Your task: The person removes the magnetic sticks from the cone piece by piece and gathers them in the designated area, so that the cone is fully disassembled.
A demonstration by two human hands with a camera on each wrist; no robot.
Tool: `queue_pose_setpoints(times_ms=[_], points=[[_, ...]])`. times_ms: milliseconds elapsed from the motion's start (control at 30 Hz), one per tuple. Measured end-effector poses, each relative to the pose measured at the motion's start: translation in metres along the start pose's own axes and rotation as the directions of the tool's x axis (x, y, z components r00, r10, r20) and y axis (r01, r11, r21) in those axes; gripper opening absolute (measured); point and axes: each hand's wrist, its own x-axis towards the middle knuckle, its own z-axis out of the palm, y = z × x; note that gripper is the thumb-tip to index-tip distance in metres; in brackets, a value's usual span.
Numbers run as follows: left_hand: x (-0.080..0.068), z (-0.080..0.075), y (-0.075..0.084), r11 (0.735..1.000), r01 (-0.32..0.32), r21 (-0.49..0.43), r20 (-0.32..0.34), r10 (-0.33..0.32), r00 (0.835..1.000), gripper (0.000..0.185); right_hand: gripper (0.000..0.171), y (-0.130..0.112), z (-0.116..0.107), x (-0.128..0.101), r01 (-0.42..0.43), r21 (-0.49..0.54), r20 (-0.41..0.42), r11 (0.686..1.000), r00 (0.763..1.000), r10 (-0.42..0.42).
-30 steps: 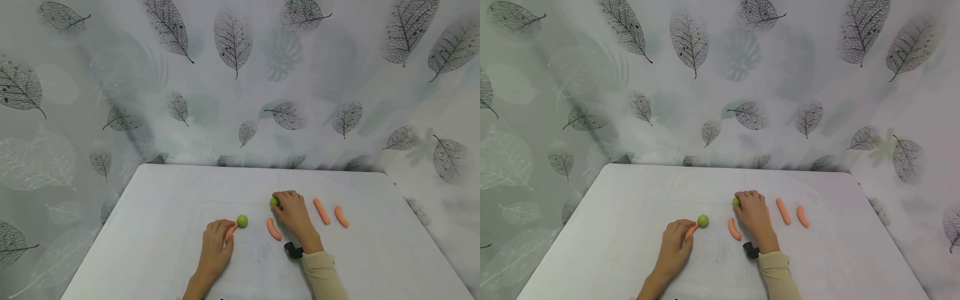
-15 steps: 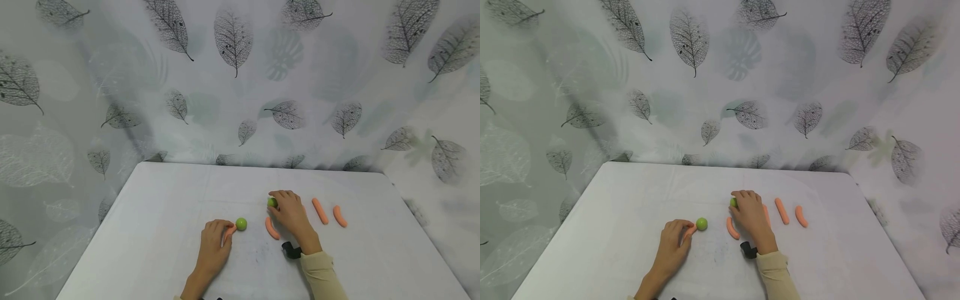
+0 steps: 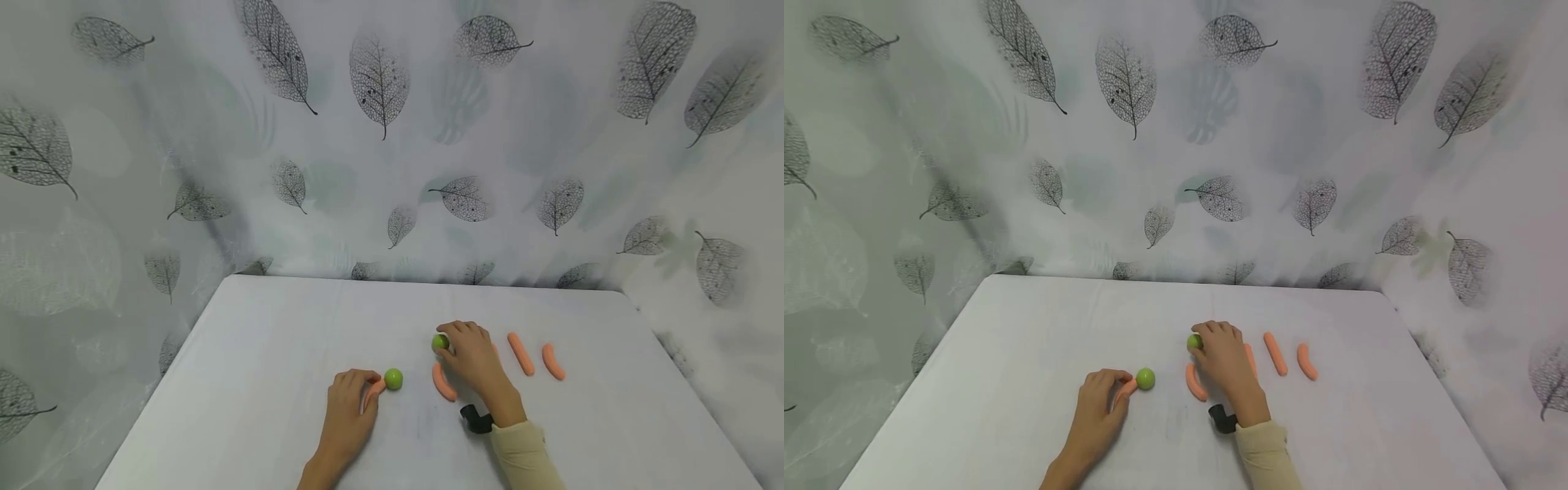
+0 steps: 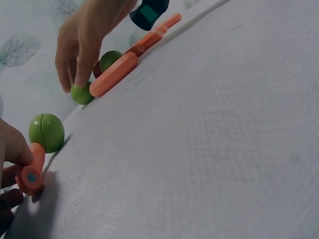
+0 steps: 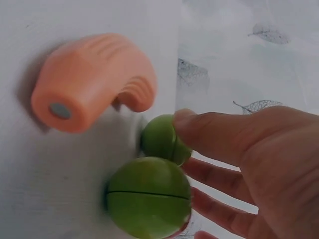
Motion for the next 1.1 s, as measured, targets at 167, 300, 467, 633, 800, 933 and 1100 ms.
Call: queue_pose_setpoints(times_ms=[167, 300, 467, 633, 800, 933, 1100], points=[[-0.006, 0.001, -0.001, 0.999, -0.021, 0.048, -0.011, 0.021, 1.000, 0.030, 0.036, -0.010, -0.003, -0.003, 0.062, 0.085, -0.040, 0.994, 0.997, -0.059], [-0.007, 0.002, 0.000, 0.995, -0.042, 0.094, -0.028, 0.045, 0.999, 0.024, 0.033, -0.019, -0.003, -0.003, 0.118, 0.164, -0.058, 0.979, 0.992, -0.110], [-0.006, 0.002, 0.002, 0.992, -0.042, 0.118, -0.043, 0.048, 0.998, 0.016, 0.032, -0.029, -0.002, -0.005, 0.093, 0.289, 0.007, 0.953, 0.995, -0.099], [-0.005, 0.002, 0.004, 0.990, -0.027, 0.138, -0.041, 0.033, 0.999, 0.009, 0.031, -0.041, 0.000, -0.007, 0.099, 0.413, 0.108, 0.905, 0.982, -0.156], [-0.007, 0.001, 0.003, 0.990, -0.001, 0.139, -0.038, 0.006, 0.999, 0.012, 0.030, -0.052, 0.011, -0.009, 0.102, 0.477, 0.227, 0.873, 0.945, -0.235], [-0.007, 0.001, 0.002, 0.991, 0.010, 0.136, -0.043, -0.004, 0.999, 0.017, 0.029, -0.057, 0.018, -0.009, 0.099, 0.501, 0.295, 0.859, 0.914, -0.278], [-0.006, 0.001, 0.000, 0.991, 0.013, 0.133, -0.036, -0.008, 0.999, 0.018, 0.030, -0.060, 0.018, -0.009, 0.092, 0.500, 0.354, 0.861, 0.886, -0.300]])
